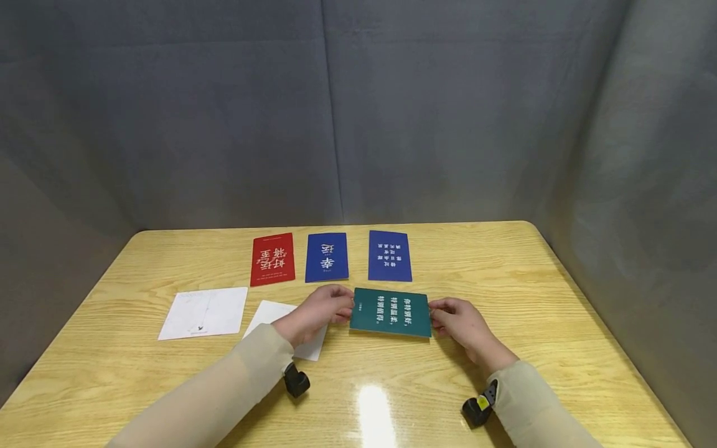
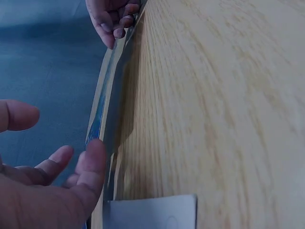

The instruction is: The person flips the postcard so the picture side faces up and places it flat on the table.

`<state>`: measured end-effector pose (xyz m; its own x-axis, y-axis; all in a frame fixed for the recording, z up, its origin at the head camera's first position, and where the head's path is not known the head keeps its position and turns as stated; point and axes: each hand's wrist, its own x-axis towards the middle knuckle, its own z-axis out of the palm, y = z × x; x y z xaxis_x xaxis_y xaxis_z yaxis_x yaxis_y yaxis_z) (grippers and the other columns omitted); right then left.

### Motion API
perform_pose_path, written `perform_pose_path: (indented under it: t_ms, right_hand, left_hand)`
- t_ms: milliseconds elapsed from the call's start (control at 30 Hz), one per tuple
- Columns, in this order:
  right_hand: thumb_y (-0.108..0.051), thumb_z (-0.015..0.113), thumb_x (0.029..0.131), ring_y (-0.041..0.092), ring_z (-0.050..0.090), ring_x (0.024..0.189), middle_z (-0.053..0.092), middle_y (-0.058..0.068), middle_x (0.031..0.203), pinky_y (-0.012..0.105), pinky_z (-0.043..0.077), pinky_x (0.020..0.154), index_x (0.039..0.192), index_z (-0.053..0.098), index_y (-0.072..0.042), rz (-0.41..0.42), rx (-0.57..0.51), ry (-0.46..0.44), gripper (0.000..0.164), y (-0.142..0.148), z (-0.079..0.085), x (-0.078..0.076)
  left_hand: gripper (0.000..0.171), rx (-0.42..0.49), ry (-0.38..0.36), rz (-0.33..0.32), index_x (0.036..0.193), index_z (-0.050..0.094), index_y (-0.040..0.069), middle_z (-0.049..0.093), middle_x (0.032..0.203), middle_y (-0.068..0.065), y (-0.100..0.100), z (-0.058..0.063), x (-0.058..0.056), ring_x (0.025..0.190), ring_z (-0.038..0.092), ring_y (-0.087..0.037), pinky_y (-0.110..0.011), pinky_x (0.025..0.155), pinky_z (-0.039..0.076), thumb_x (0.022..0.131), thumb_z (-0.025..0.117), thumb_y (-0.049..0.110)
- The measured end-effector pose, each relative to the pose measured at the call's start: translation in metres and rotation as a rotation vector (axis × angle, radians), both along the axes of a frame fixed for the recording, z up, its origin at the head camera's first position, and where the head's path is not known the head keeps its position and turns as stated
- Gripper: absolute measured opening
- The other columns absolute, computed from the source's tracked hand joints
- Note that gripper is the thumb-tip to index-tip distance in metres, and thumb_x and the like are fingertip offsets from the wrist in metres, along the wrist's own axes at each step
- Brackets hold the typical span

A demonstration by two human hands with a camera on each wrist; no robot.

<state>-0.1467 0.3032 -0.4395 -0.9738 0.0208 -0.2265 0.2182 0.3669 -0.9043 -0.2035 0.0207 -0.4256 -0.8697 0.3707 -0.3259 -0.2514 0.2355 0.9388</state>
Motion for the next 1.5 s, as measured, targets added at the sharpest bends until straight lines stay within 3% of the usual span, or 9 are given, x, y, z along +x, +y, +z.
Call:
perform_pose_path:
  t_ms: [300,567,933,1133,1300,1500]
  right_hand:
    - [-0.002,0.045,0.107,0.010,0.066,0.089,0.068,0.023,0.116,0.024,0.058,0.075,0.138,0.042,0.026,0.066,-0.043,-0.041,0.042,0.001,0.009,-0.001]
    - [-0.003,0.043,0.108,0.012,0.069,0.096,0.061,0.035,0.127,0.025,0.059,0.081,0.142,0.033,0.028,0.096,-0.061,-0.048,0.047,0.005,0.015,0.002]
    - [-0.004,0.050,0.107,0.009,0.068,0.091,0.069,0.019,0.115,0.024,0.059,0.079,0.139,0.039,0.027,0.125,-0.040,-0.079,0.046,0.006,0.021,-0.001]
    - [-0.004,0.047,0.105,0.014,0.068,0.097,0.063,0.032,0.124,0.028,0.059,0.082,0.137,0.038,0.029,0.178,-0.035,-0.094,0.046,0.005,0.027,-0.002]
    - [-0.004,0.050,0.103,0.014,0.065,0.097,0.060,0.033,0.127,0.027,0.058,0.080,0.138,0.039,0.027,0.193,0.018,-0.088,0.048,0.002,0.033,-0.004]
    - [-0.006,0.049,0.105,0.020,0.065,0.103,0.057,0.036,0.132,0.030,0.058,0.084,0.141,0.039,0.025,0.208,0.055,-0.047,0.048,-0.005,0.041,-0.008]
  left_hand:
    - [0.040,-0.030,-0.016,-0.030,0.136,0.055,-0.003,0.059,0.128,-0.014,0.000,0.002,0.002,0.112,0.059,-0.028,-0.039,0.092,0.054,0.101,0.060,0.016]
    - [0.043,-0.035,-0.015,-0.059,0.137,0.054,-0.003,0.059,0.130,-0.015,-0.001,0.004,0.004,0.117,0.058,-0.030,-0.042,0.098,0.052,0.101,0.061,0.017]
    - [0.042,-0.035,-0.028,-0.093,0.136,0.054,-0.001,0.060,0.133,-0.016,-0.003,0.006,0.005,0.123,0.057,-0.034,-0.047,0.106,0.047,0.101,0.063,0.019]
    - [0.046,-0.021,-0.032,-0.103,0.138,0.053,-0.001,0.057,0.138,-0.018,-0.005,0.009,0.006,0.126,0.056,-0.037,-0.049,0.108,0.045,0.099,0.064,0.020]
    - [0.050,-0.013,-0.030,-0.108,0.142,0.051,-0.001,0.055,0.141,-0.018,-0.010,0.012,0.009,0.129,0.054,-0.040,-0.051,0.110,0.042,0.099,0.064,0.021]
    - [0.055,0.032,-0.012,-0.057,0.147,0.046,-0.003,0.051,0.146,-0.020,-0.025,0.015,0.009,0.131,0.051,-0.041,-0.049,0.111,0.042,0.100,0.062,0.022]
